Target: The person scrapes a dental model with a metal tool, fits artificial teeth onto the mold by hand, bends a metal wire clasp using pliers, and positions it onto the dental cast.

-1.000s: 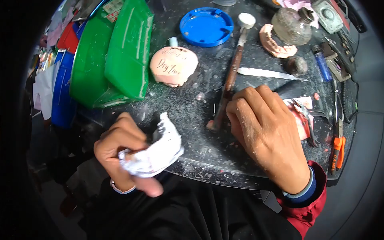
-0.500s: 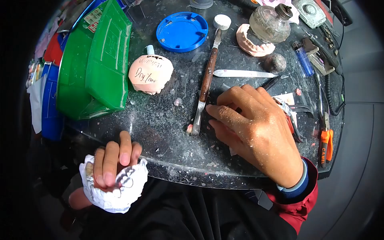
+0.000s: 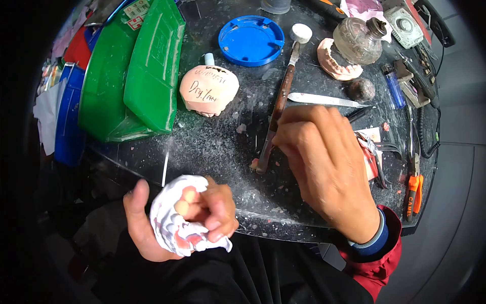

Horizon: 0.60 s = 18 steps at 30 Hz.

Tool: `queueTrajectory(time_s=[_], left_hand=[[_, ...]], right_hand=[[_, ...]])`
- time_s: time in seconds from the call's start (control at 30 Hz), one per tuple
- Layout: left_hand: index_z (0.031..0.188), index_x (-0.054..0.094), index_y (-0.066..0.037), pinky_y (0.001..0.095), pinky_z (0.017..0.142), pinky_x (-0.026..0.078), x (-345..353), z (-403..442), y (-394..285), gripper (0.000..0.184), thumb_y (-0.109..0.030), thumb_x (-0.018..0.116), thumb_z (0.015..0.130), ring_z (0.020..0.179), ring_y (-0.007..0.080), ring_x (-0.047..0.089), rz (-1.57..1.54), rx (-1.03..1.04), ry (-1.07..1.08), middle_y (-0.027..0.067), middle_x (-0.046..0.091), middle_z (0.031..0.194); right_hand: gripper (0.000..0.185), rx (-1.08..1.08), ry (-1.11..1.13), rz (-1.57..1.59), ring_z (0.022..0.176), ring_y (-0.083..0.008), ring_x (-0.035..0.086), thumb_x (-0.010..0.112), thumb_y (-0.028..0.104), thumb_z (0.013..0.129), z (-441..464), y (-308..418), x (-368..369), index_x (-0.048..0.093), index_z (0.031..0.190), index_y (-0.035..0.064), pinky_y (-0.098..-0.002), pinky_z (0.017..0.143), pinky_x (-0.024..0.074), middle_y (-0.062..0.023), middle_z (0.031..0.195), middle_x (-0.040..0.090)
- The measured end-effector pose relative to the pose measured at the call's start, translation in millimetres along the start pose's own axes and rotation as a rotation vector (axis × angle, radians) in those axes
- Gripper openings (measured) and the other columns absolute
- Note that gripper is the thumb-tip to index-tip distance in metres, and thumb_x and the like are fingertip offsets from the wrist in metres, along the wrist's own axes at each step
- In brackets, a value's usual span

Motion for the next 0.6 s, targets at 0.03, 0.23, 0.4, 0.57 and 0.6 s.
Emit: queueTrajectory(time_s=[0.03, 0.23, 0.4, 0.57, 0.6], left_hand=[[0.117, 0.038, 0.005, 0.0236, 0.067, 0.037, 4, 1, 1, 0.075, -0.059, 0.039, 0.078, 0.077, 0.0138, 0.044, 0.019, -0.045, 0.031, 0.0077, 0.044, 0.088], [0.123, 0.032, 0.004, 0.0305, 0.063, 0.039, 13, 5, 13, 0.069, -0.050, 0.043, 0.081, 0.073, 0.0188, 0.050, 0.060, -0.232, 0.041, 0.0125, 0.048, 0.093], [0.126, 0.032, 0.008, 0.0342, 0.082, 0.044, 17, 11, 4, 0.066, -0.049, 0.029, 0.091, 0.096, 0.0209, 0.055, 0.348, -0.192, 0.020, 0.0173, 0.053, 0.109], [0.126, 0.032, 0.010, 0.0361, 0.097, 0.034, 12, 11, 5, 0.072, -0.049, 0.035, 0.087, 0.111, 0.0233, 0.048, 0.401, -0.288, -0.029, 0.0187, 0.048, 0.119], [0.126, 0.032, 0.010, 0.0366, 0.097, 0.033, 13, 11, 5, 0.071, -0.047, 0.037, 0.086, 0.112, 0.0236, 0.047, 0.393, -0.310, -0.041, 0.0186, 0.048, 0.120]], right_hand=[[0.020, -0.054, -0.065, 0.069, 0.072, -0.0236, 0.054, 0.062, -0.003, 0.063, 0, 3, -5, 0.056, 0.081, 0.0025, -0.0309, 0.061, 0.0411, -0.0092, 0.081, 0.056], [0.016, -0.238, -0.154, 0.328, 0.069, -0.0201, 0.057, 0.062, 0.011, 0.074, -13, 26, -25, 0.055, 0.088, 0.0089, -0.0319, 0.060, 0.0420, -0.0060, 0.077, 0.061], [0.039, -0.300, -0.148, 0.326, 0.070, -0.0152, 0.059, 0.068, 0.016, 0.073, -23, 42, -28, 0.046, 0.106, 0.0156, -0.0274, 0.059, 0.0394, -0.0026, 0.080, 0.065], [0.011, -0.253, -0.222, 0.238, 0.063, -0.0081, 0.058, 0.061, 0.016, 0.068, -20, 50, -30, 0.066, 0.074, 0.0090, -0.0193, 0.057, 0.0441, -0.0021, 0.072, 0.066], [0.013, -0.242, -0.239, 0.226, 0.061, -0.0071, 0.058, 0.059, 0.017, 0.067, -20, 51, -30, 0.069, 0.070, 0.0079, -0.0181, 0.057, 0.0450, -0.0022, 0.071, 0.066]])
Point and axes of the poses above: each hand's wrist, its own z-axis towards the middle knuckle, its own x-axis out of the palm, y = z × x, the point moved 6 cm from there along z, towards the middle knuckle
